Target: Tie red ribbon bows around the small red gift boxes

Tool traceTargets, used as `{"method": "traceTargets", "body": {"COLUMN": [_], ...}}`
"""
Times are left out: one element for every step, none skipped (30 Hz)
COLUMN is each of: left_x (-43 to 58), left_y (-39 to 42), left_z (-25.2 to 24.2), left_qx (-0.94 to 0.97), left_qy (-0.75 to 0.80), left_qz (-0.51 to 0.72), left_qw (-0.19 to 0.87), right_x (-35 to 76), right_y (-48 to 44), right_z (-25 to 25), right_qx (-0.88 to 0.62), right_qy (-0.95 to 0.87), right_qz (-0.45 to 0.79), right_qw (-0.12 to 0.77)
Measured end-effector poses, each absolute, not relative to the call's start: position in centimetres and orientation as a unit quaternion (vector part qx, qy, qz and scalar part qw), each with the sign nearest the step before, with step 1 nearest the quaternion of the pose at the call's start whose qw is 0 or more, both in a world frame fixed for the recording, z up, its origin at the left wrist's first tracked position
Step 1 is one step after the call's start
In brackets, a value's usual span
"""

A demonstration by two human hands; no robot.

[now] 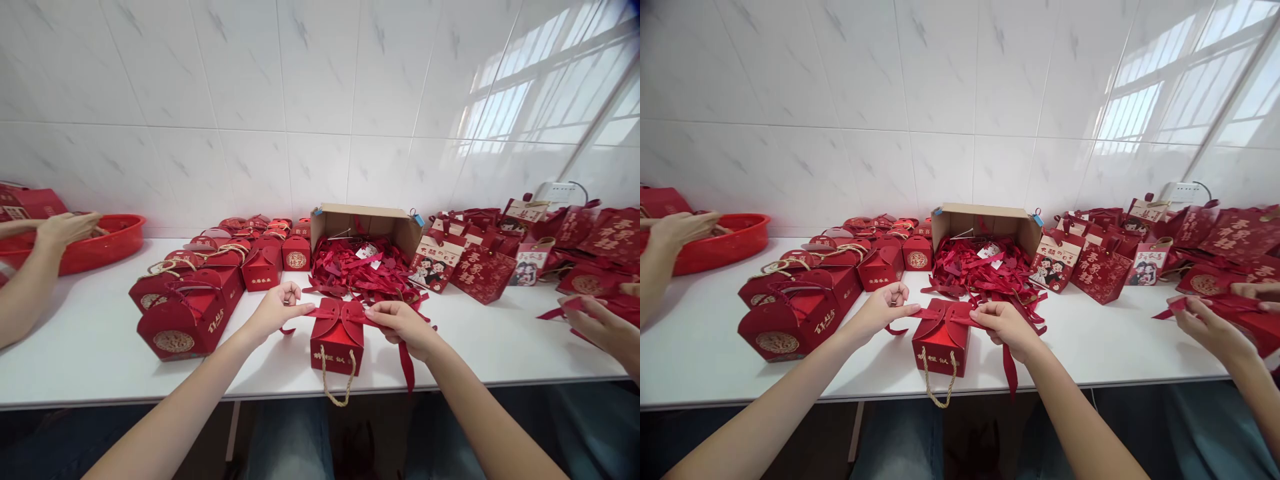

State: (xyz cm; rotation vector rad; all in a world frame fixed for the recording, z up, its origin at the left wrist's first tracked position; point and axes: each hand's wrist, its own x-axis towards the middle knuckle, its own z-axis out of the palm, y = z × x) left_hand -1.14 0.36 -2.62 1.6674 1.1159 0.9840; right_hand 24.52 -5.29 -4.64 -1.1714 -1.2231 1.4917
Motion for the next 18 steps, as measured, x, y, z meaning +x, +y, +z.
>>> {"method": "traceTargets", "body": {"left_x": [-1.2, -1.3, -1.4, -1.5, -1.6, -1.6, -1.7, -1.7, -1.8, -1.9, -2.1, -2.4, -2.7, -3.2, -3.6, -4.0, -4.3, -4.5], "left_y": [0.4, 0.3, 0.3, 0.4, 0.4, 0.5, 0.5, 0.6, 0.7, 0.8, 0.9, 0.9, 0.8, 0.6, 0.3, -0.1, -0.6, -1.1], "left_z": [-2.4, -2.3, -2.2, -2.2, -2.3, -2.5, -2.8, -3.2, -3.7, -4.2, -4.8, -5.2, -5.6, -5.9, -6.2, -6.3, -6.4, -6.4], "left_qx": [0.672, 0.675, 0.678, 0.681, 0.686, 0.690, 0.696, 0.703, 0.712, 0.723, 0.735, 0.749, 0.760, 0.767, 0.769, 0.769, 0.769, 0.769], "left_qy": [0.448, 0.448, 0.448, 0.450, 0.453, 0.457, 0.462, 0.467, 0.469, 0.472, 0.474, 0.477, 0.481, 0.489, 0.497, 0.504, 0.509, 0.512], "left_qz": [0.399, 0.402, 0.402, 0.400, 0.395, 0.389, 0.379, 0.367, 0.353, 0.341, 0.333, 0.332, 0.338, 0.348, 0.355, 0.355, 0.346, 0.331], "left_qw": [0.433, 0.427, 0.422, 0.417, 0.411, 0.404, 0.397, 0.391, 0.384, 0.373, 0.353, 0.319, 0.276, 0.229, 0.190, 0.169, 0.171, 0.193], "right_x": [24.4, 24.3, 24.2, 24.1, 24.0, 23.8, 23.7, 23.5, 23.5, 23.4, 23.5, 23.7, 24.0, 24.3, 24.6, 24.8, 24.8, 24.6], "right_y": [-5.3, -5.3, -5.3, -5.2, -5.2, -5.1, -5.0, -5.0, -5.0, -5.0, -5.2, -5.6, -6.1, -6.8, -7.6, -8.4, -9.4, -10.3], "right_z": [-4.6, -4.6, -4.6, -4.7, -4.9, -5.2, -5.5, -5.8, -6.1, -6.4, -6.6, -6.8, -6.9, -6.9, -6.8, -6.8, -6.9, -7.0], "right_qx": [-0.473, -0.478, -0.482, -0.485, -0.487, -0.492, -0.501, -0.514, -0.530, -0.545, -0.556, -0.565, -0.572, -0.582, -0.592, -0.601, -0.605, -0.598], "right_qy": [-0.503, -0.520, -0.541, -0.565, -0.589, -0.612, -0.631, -0.645, -0.655, -0.660, -0.662, -0.661, -0.652, -0.634, -0.606, -0.576, -0.547, -0.526], "right_qz": [0.582, 0.559, 0.531, 0.497, 0.461, 0.423, 0.386, 0.350, 0.317, 0.284, 0.250, 0.210, 0.170, 0.137, 0.119, 0.126, 0.164, 0.231], "right_qw": [0.430, 0.434, 0.440, 0.446, 0.450, 0.451, 0.449, 0.444, 0.437, 0.432, 0.435, 0.447, 0.467, 0.491, 0.518, 0.540, 0.555, 0.558]}}
